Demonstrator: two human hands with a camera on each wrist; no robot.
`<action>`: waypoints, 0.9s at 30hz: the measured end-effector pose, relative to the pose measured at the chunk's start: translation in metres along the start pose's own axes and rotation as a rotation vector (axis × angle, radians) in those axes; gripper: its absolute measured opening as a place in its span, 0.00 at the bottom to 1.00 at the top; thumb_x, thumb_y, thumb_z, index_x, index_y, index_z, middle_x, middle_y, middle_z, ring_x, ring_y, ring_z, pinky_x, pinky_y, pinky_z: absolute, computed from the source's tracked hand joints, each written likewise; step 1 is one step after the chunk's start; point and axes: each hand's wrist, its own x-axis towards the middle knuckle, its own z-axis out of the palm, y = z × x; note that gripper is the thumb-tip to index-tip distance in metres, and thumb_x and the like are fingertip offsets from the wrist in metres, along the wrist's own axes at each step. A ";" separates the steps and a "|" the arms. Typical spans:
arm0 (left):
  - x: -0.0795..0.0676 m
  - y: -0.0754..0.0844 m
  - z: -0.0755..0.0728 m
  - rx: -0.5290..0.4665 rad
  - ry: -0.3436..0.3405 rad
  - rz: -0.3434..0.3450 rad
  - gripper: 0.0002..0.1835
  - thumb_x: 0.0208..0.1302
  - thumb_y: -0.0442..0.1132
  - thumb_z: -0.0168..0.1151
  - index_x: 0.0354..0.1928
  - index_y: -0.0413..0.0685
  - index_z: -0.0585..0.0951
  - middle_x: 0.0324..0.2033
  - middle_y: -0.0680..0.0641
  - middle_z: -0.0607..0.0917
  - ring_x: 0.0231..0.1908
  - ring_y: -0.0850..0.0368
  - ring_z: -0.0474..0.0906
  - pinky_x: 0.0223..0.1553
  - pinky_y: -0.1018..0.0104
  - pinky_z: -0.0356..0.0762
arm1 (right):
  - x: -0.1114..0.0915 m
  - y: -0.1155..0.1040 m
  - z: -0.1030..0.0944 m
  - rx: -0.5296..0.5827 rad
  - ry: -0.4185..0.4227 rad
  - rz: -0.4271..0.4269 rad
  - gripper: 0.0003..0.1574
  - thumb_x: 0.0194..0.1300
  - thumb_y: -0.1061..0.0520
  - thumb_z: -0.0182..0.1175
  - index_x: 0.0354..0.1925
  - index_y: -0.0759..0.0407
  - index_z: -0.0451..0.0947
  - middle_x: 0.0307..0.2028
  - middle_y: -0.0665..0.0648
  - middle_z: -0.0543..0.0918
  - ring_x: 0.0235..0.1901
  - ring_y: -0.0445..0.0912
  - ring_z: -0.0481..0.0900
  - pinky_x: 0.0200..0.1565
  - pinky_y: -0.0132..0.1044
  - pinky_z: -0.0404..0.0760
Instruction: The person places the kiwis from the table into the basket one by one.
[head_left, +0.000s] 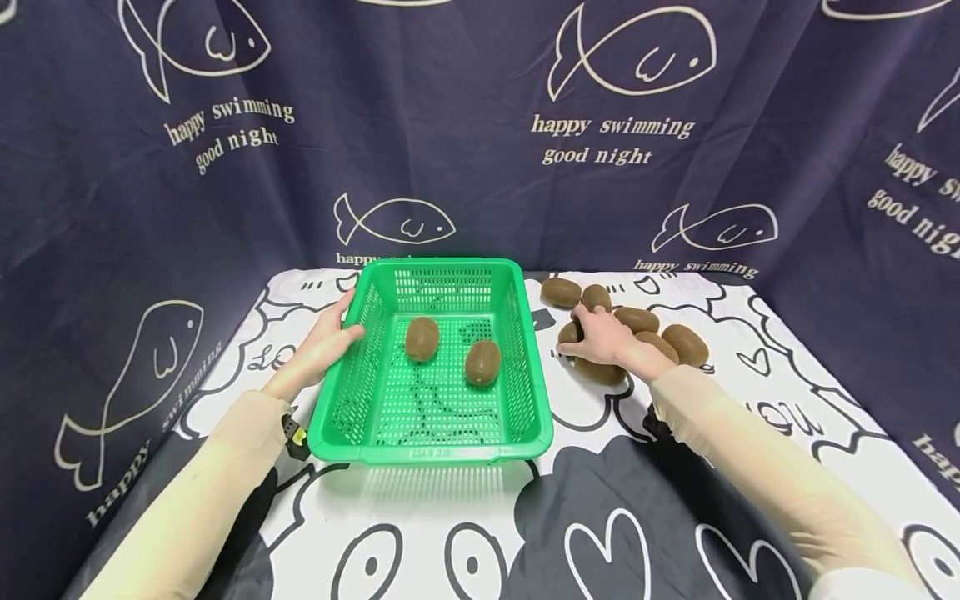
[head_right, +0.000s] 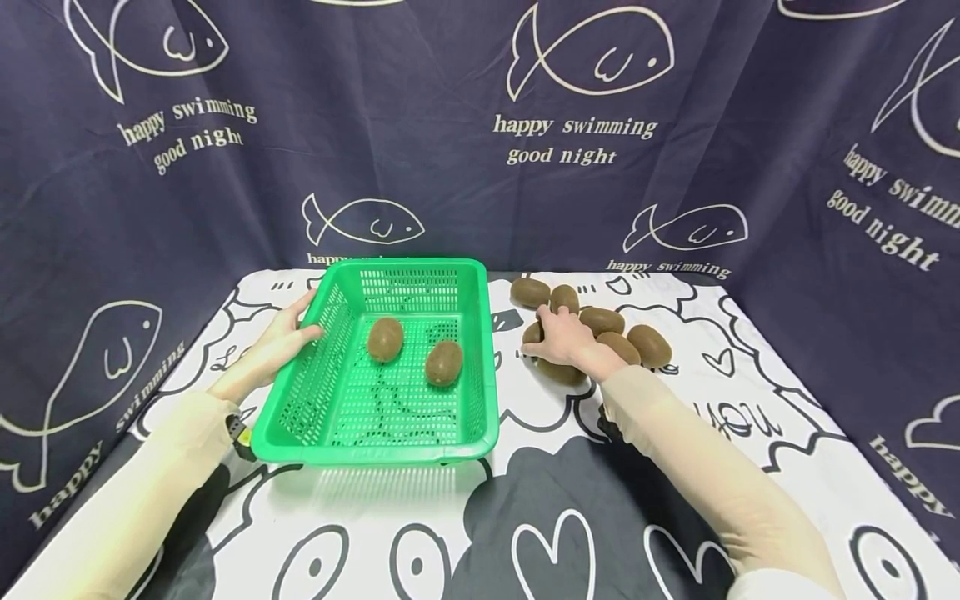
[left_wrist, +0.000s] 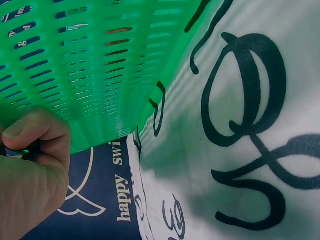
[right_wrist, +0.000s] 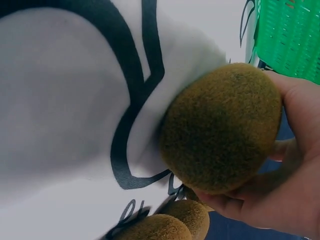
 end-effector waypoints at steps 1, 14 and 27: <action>0.000 0.000 0.000 -0.002 0.001 -0.004 0.45 0.59 0.28 0.48 0.77 0.47 0.41 0.71 0.33 0.58 0.42 0.45 0.76 0.36 0.65 0.83 | 0.000 0.000 0.000 0.002 0.009 0.007 0.41 0.54 0.38 0.65 0.55 0.62 0.67 0.48 0.74 0.73 0.48 0.68 0.76 0.41 0.62 0.79; 0.000 0.001 0.000 -0.001 -0.001 0.004 0.46 0.58 0.27 0.48 0.77 0.48 0.41 0.71 0.33 0.58 0.44 0.43 0.75 0.37 0.66 0.82 | 0.004 0.008 -0.013 0.071 0.236 -0.031 0.47 0.46 0.46 0.73 0.54 0.73 0.65 0.49 0.74 0.71 0.51 0.68 0.70 0.51 0.61 0.73; 0.001 -0.001 0.000 -0.009 -0.003 0.002 0.46 0.58 0.27 0.48 0.77 0.49 0.41 0.70 0.31 0.60 0.38 0.49 0.77 0.35 0.65 0.83 | 0.002 0.012 -0.033 0.100 0.467 -0.206 0.51 0.36 0.56 0.78 0.56 0.74 0.67 0.49 0.75 0.70 0.49 0.66 0.66 0.53 0.59 0.70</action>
